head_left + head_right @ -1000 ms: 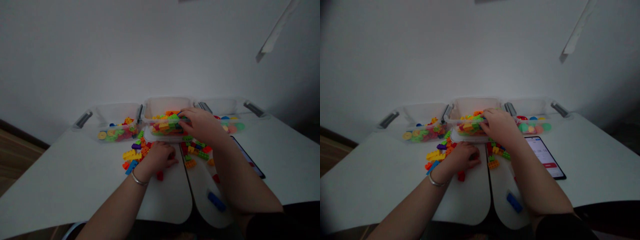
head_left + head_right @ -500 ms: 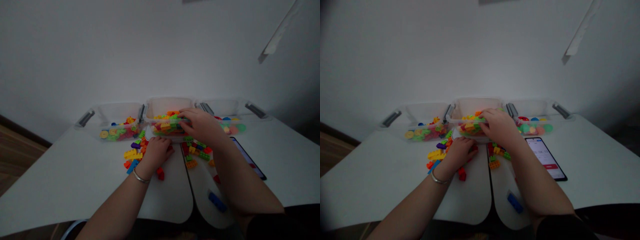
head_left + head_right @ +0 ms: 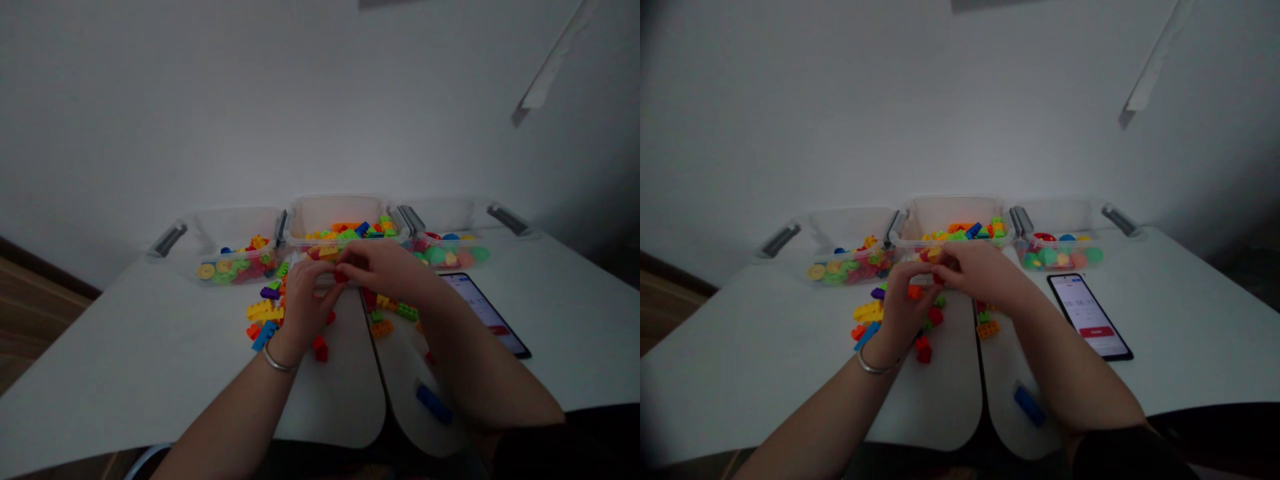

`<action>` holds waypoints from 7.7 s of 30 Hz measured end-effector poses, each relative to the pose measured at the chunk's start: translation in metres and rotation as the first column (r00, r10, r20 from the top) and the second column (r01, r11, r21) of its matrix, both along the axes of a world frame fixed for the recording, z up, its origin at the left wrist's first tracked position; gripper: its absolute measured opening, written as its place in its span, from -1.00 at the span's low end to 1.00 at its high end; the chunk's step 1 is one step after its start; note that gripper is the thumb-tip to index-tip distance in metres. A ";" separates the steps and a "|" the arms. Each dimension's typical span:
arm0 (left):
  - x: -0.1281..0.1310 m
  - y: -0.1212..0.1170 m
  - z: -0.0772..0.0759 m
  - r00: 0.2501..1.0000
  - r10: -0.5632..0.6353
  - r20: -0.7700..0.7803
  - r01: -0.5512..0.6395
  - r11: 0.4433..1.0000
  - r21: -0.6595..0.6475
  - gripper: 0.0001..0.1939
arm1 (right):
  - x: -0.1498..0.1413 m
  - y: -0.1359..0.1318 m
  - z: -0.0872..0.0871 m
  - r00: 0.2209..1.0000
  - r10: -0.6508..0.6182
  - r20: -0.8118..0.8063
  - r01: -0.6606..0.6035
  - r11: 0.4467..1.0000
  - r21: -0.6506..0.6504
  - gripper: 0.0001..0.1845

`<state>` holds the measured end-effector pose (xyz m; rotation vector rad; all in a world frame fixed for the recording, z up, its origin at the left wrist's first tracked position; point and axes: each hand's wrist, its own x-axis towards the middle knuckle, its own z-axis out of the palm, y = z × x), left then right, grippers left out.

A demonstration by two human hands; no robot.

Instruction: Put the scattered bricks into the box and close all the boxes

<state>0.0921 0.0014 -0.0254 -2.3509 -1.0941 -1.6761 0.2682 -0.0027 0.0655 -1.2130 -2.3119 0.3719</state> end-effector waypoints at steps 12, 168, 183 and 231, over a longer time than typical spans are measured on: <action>0.002 0.000 0.002 1.000 -0.021 0.015 0.021 1.000 0.006 -0.83 | -0.004 0.004 -0.007 0.968 0.057 -0.244 -0.110 0.972 -0.208 -0.81; 0.012 -0.010 0.001 0.612 -0.090 -0.785 -0.411 0.812 -0.414 -0.73 | 0.018 0.022 -0.014 0.893 -0.302 0.334 0.216 0.938 0.271 -0.76; 0.012 -0.006 -0.010 0.773 -0.234 -0.590 -0.092 0.878 -0.469 -0.74 | 0.017 0.018 -0.014 0.957 -0.272 0.099 0.222 0.910 0.350 -0.69; 0.017 0.011 -0.008 0.595 -0.026 0.803 0.738 0.414 -0.533 -0.54 | 0.000 0.003 -0.008 0.970 0.177 0.169 -0.203 0.968 0.146 -0.70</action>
